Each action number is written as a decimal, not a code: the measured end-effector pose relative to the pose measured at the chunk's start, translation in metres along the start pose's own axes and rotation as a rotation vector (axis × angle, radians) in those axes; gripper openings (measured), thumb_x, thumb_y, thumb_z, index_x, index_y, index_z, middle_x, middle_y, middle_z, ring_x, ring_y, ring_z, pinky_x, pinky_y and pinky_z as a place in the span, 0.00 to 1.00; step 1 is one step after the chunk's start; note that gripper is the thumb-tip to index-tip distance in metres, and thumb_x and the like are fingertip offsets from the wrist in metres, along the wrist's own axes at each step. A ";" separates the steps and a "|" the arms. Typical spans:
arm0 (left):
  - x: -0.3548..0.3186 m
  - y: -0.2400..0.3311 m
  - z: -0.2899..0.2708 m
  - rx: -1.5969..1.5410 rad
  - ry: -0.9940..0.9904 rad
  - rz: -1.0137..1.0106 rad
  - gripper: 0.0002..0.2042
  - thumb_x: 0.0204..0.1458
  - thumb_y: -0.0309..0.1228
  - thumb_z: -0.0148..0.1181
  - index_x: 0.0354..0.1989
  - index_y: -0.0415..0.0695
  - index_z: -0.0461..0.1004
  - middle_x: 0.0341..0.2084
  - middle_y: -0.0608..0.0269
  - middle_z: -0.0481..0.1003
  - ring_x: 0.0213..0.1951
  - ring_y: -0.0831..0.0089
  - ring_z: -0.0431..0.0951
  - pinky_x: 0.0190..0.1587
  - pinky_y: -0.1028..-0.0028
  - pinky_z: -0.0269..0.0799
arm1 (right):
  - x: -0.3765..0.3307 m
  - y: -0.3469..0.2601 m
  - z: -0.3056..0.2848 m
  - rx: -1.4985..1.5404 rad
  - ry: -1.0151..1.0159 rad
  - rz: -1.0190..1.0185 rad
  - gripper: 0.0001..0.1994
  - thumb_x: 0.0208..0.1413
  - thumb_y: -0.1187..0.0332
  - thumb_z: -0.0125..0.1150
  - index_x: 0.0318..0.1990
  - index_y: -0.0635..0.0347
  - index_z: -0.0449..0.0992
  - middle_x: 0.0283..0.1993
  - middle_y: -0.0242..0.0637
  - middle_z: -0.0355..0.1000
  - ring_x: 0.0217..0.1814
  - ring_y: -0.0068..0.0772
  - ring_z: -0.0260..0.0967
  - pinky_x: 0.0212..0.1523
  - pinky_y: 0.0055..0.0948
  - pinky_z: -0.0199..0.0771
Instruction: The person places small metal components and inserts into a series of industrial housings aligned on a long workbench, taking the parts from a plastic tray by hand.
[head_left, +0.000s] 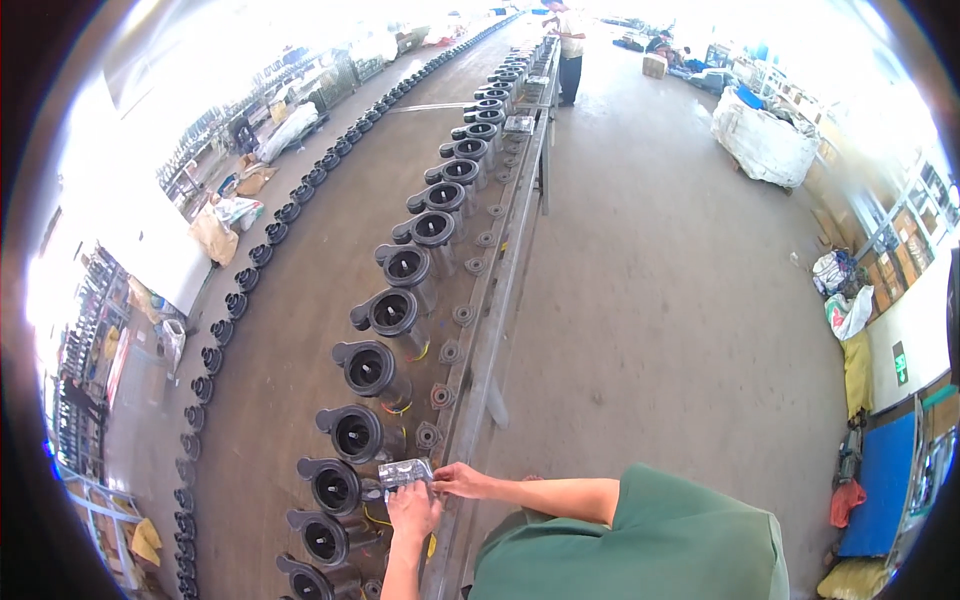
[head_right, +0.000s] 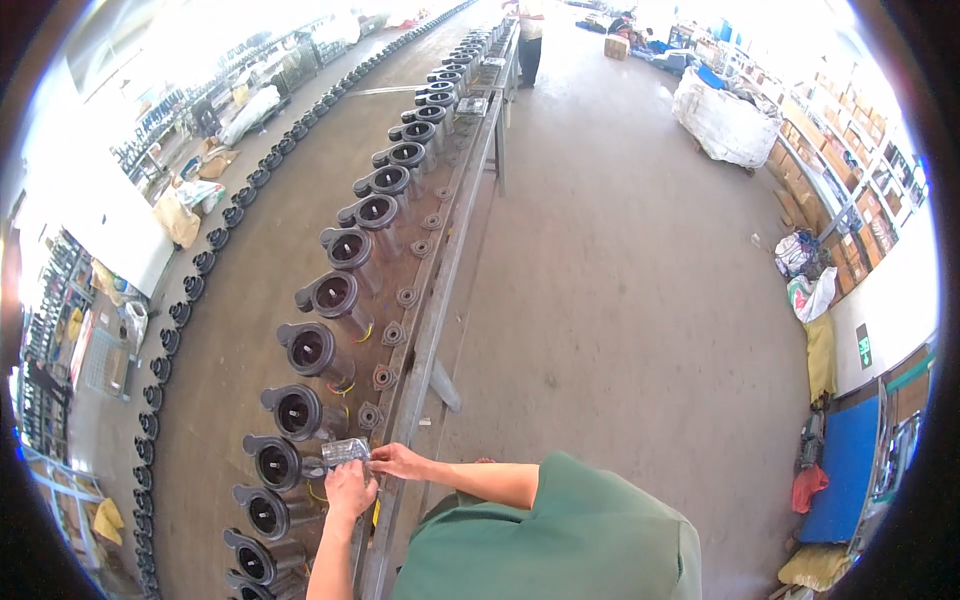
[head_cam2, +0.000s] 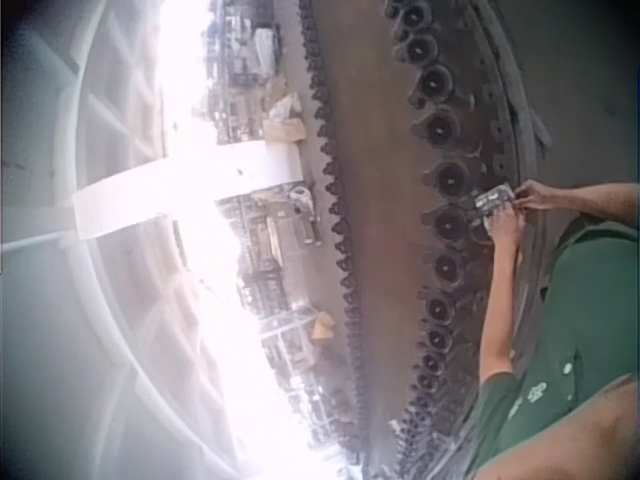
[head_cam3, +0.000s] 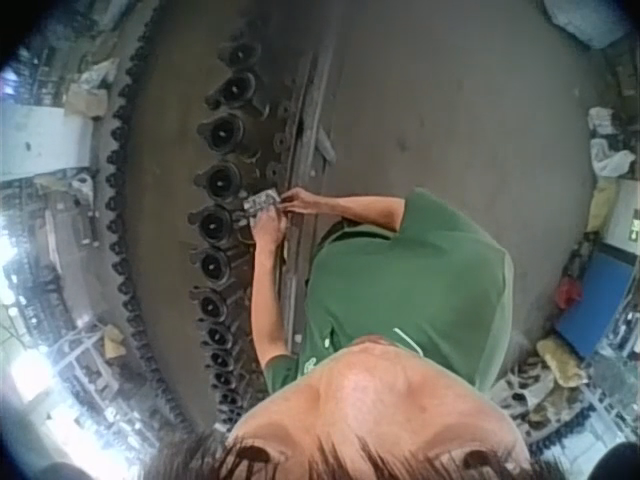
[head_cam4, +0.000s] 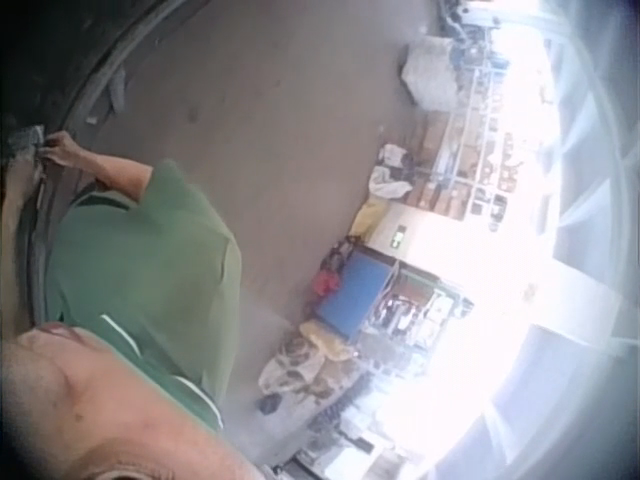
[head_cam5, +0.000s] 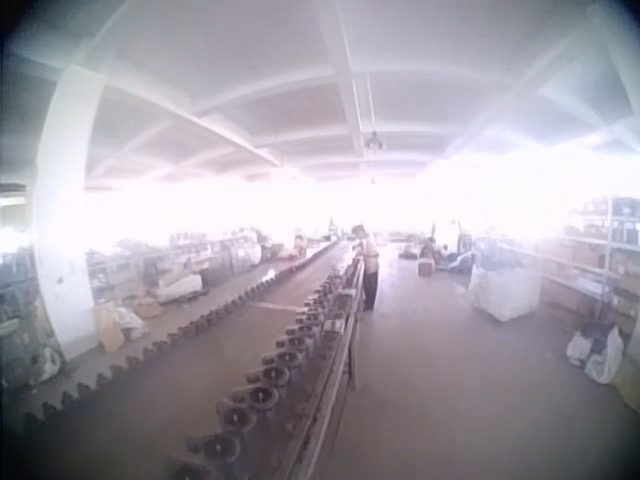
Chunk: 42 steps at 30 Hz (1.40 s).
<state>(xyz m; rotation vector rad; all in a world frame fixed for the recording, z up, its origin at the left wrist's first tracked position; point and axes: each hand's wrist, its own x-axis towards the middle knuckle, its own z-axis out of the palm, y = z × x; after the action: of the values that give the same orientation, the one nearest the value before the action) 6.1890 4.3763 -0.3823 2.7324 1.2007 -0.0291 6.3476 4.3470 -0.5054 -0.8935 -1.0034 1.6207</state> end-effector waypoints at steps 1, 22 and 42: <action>0.000 0.006 -0.010 0.101 -0.033 0.002 0.10 0.54 0.36 0.61 0.34 0.40 0.77 0.31 0.49 0.82 0.38 0.52 0.82 0.44 0.54 0.76 | 0.000 0.003 -0.002 -0.026 -0.007 -0.022 0.12 0.67 0.62 0.62 0.44 0.63 0.80 0.32 0.21 0.72 0.36 0.14 0.66 0.36 0.24 0.71; 0.019 -0.007 0.048 -0.263 -0.084 -0.072 0.12 0.53 0.37 0.58 0.33 0.40 0.77 0.30 0.42 0.80 0.36 0.43 0.82 0.39 0.50 0.78 | -0.015 0.011 -0.011 -0.829 0.346 0.177 0.12 0.50 0.58 0.62 0.29 0.56 0.84 0.28 0.46 0.80 0.32 0.53 0.79 0.37 0.47 0.80; 0.039 -0.060 0.172 -0.350 -0.125 -0.393 0.12 0.46 0.40 0.61 0.25 0.44 0.81 0.33 0.47 0.81 0.40 0.53 0.82 0.42 0.53 0.75 | 0.046 0.024 0.007 -1.290 -0.499 -0.737 0.22 0.55 0.64 0.59 0.59 0.50 0.75 0.62 0.40 0.71 0.68 0.48 0.65 0.67 0.49 0.65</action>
<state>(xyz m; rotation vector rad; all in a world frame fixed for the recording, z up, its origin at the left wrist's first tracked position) 6.1791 4.4193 -0.5633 2.1377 1.5209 -0.0319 6.3215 4.3865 -0.5282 -0.7058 -2.4732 0.4098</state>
